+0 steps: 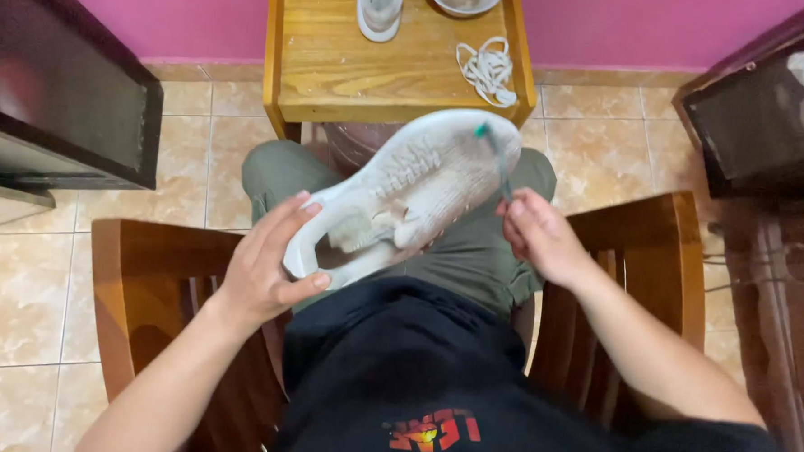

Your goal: The person scrubs a white sneaker with a toothbrush, focusing on the upper mesh, laces, and sole. The person rotates the shoe to clean different areas and dips the brush into a small bowl of liquid periodically.

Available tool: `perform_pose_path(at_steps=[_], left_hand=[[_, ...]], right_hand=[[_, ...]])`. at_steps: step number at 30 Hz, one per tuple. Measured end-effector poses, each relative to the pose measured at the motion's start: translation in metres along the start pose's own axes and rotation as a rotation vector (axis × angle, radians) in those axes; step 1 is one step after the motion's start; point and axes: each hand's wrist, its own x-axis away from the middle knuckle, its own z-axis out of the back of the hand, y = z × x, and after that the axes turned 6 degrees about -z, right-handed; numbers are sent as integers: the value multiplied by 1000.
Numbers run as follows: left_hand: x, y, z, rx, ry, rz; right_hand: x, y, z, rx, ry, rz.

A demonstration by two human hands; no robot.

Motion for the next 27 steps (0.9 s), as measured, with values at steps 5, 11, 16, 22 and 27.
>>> perform_pose_path(at_steps=[5, 11, 16, 22, 27], left_hand=[[-12, -12, 4, 111, -68, 139], [-1, -32, -2, 95, -92, 263], [3, -33, -7, 106, -55, 350], [-1, -21, -20, 67, 23, 414], [-1, -9, -32, 126, 73, 511]], right_hand=[[-3, -4, 0, 308, 89, -127], [-22, -17, 6, 526, 84, -133], [-24, -2, 11, 450, 45, -70], [-25, -6, 3, 490, 56, 8], [-29, -20, 0, 604, 92, -10]])
